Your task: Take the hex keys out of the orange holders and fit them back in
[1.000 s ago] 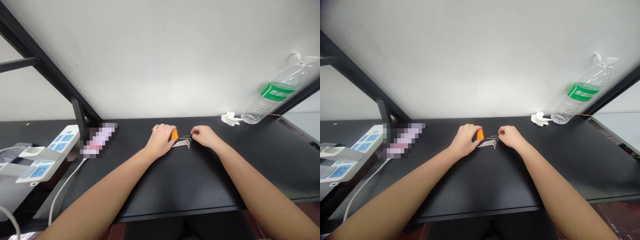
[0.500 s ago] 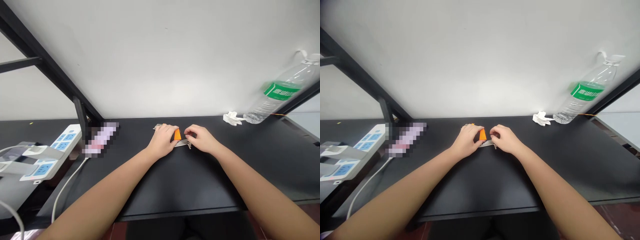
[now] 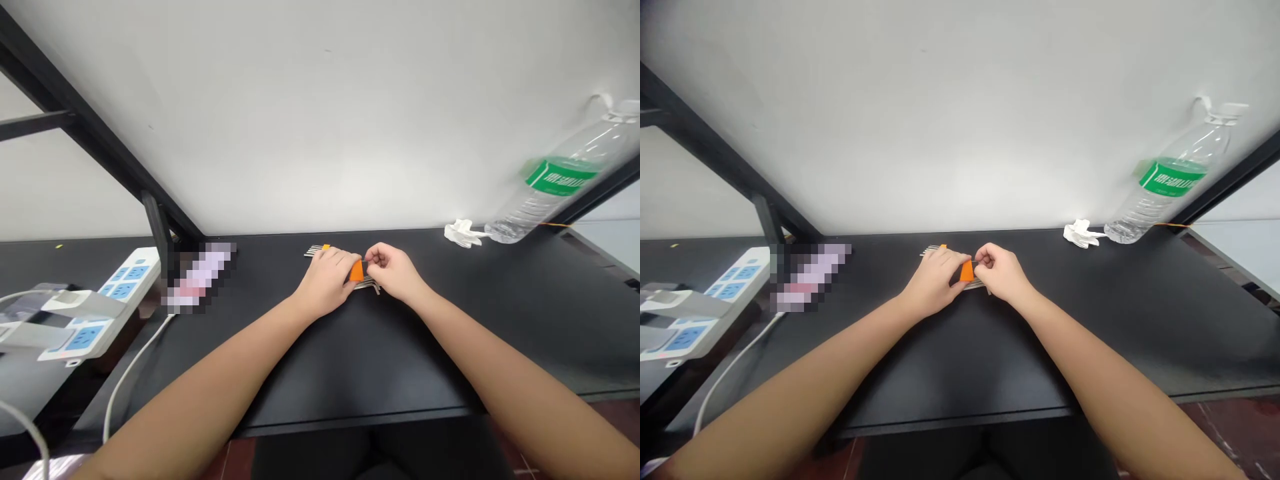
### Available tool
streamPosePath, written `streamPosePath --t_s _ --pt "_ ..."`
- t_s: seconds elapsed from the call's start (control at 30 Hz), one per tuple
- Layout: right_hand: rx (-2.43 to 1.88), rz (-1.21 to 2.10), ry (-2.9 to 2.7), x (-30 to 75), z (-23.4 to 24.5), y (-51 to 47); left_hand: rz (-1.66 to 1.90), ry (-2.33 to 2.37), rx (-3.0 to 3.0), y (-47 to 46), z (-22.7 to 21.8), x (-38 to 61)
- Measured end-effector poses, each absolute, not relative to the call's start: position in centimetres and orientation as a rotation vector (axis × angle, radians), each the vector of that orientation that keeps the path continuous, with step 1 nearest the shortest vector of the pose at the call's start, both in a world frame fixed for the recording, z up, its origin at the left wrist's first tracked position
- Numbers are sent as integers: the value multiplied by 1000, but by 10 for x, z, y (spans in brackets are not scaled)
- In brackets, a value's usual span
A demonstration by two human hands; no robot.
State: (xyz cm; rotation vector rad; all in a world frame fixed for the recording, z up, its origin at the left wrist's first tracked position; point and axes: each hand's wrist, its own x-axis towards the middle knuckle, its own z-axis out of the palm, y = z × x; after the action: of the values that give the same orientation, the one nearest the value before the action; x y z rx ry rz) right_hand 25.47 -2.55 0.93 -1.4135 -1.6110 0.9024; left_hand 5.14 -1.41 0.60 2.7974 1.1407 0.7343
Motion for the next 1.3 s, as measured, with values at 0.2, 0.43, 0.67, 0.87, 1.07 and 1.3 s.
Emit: streamPosePath --t_s 0.2,0.43,0.67,0.87,1.07,1.3 --pt "-1739 711 -1772 283 11 -11 591 1327 2807 -10 5 49" --pt "-1728 560 -2193 286 7 -13 603 1401 2757 -9 4 48" --pt "-1619 554 -2282 275 13 -28 647 1372 2754 -6 0 46" --pt "-1430 514 -2443 270 23 -41 705 1303 2715 -8 1 46" --pt "-1543 339 -2604 255 27 -53 792 1288 2632 -4 -3 44" --pt "-1511 1024 -1960 284 34 -37 945 1225 2219 0 -6 44"
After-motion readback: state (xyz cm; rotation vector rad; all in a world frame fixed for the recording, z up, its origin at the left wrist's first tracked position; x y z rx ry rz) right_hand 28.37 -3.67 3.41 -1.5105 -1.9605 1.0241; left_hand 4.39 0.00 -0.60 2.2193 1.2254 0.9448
